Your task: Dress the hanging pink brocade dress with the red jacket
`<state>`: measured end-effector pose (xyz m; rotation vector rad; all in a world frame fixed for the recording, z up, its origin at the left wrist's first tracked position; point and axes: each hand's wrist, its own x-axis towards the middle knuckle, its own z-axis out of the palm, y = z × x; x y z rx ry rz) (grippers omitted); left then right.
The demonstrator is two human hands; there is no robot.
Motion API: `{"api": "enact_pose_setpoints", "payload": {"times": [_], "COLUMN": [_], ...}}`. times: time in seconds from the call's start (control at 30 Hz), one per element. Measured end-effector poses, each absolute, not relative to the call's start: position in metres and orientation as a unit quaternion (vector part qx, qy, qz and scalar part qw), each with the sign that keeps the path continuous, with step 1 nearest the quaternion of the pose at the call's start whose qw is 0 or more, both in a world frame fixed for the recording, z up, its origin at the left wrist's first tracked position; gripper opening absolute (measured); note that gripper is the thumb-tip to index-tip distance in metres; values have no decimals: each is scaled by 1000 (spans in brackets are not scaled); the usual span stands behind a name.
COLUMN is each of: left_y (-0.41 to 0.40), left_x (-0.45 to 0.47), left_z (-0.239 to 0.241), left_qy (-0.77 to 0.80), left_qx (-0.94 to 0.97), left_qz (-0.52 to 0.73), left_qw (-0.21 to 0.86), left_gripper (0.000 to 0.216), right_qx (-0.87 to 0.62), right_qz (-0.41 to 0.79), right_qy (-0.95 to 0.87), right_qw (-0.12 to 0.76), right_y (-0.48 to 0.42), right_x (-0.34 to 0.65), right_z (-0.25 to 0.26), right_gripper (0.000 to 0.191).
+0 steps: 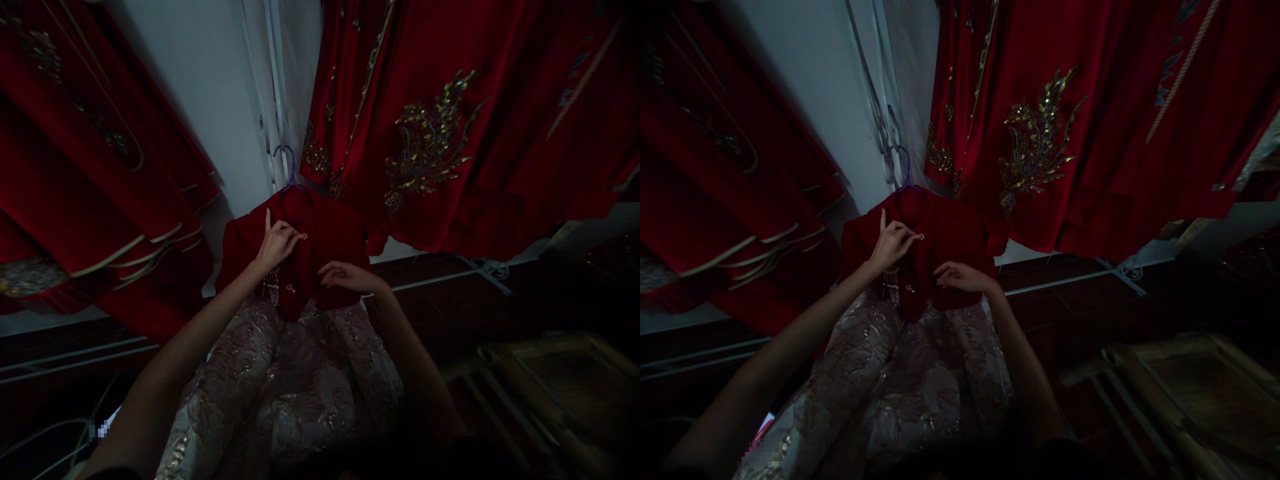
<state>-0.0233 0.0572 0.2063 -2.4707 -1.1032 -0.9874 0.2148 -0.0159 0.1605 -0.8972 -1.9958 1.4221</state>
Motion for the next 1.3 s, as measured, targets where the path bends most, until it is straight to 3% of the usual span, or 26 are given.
{"api": "enact_pose_setpoints", "payload": {"times": [0.1,0.3,0.47,0.63,0.97,1.3], "left_y": [56,45,36,36,60,64], "left_x": [-27,-36,-47,-83,-137,-141], "left_z": [208,200,184,197,251,246], "left_qy": [-383,-421,-446,-461,-506,-466], "left_qx": [-860,-863,-848,-834,-786,-831], "left_qz": [-294,-160,-99,-87,-208,-192], "left_qw": [167,229,270,292,289,238], "left_gripper": [32,55,52,54,58,50], "right_qx": [-329,-331,-371,-487,-609,-672], "right_qz": [524,459,481,244,-12,-70], "right_qy": [-724,-629,-635,-665,-697,-667], "right_qw": [305,534,478,510,378,315], "right_y": [-12,14,35,45,75,85], "right_x": [205,141,76,90,191,211], "right_z": [159,176,174,163,190,211], "right_gripper": [42,55,77,96,72,76]}}
